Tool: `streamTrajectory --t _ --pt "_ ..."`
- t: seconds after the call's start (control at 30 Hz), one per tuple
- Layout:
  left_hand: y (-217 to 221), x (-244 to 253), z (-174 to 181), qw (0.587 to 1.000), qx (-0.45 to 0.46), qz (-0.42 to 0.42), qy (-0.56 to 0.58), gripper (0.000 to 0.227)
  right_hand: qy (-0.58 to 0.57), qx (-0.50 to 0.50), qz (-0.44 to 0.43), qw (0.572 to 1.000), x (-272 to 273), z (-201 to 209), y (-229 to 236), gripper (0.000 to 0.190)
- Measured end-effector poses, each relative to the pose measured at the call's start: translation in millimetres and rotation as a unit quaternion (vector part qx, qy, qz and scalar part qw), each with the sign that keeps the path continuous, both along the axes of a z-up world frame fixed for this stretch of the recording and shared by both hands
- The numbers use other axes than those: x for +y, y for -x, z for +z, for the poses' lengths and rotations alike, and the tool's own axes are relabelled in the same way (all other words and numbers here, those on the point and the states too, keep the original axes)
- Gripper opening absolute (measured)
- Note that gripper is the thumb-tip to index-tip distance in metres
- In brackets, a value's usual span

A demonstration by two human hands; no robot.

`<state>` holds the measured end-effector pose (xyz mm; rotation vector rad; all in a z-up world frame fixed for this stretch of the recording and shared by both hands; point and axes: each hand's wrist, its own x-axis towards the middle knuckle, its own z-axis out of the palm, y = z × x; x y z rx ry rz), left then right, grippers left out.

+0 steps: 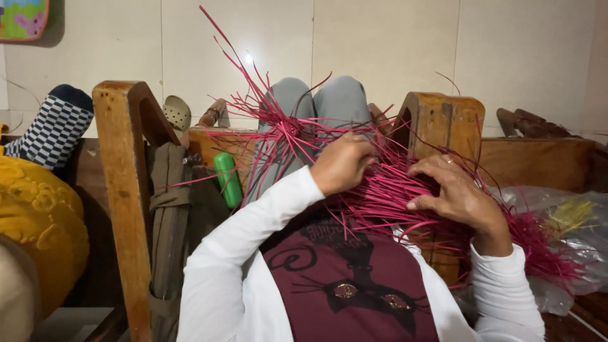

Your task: Weaving pink flexible strands together to create a craft item while sitting on a chair.

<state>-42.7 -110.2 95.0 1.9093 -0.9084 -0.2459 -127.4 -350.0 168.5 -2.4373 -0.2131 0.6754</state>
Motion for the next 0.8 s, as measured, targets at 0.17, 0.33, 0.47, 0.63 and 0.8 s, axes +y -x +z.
streamTrajectory --t 0.17,0.33,0.47,0.63,0.8 --pt "-3 -31 10 0.951 0.078 -0.063 -0.292 0.031 -0.009 -0.016 0.007 1.0 2 -4 -1 0.055" --pt "10 -23 34 0.981 0.038 -0.04 -0.188 0.034 -0.047 -0.038 0.015 0.998 0 -7 1 0.044" --pt "21 -19 21 0.955 0.004 -0.144 -0.258 0.007 -0.055 -0.045 0.01 0.997 -5 -16 4 0.037" --pt "18 -13 28 0.944 0.027 -0.173 -0.28 0.009 -0.038 -0.044 0.012 0.998 -3 -15 1 0.037" --pt "-5 10 15 0.955 0.073 -0.193 -0.213 0.01 -0.047 -0.042 0.019 0.998 -4 -14 -1 0.034"
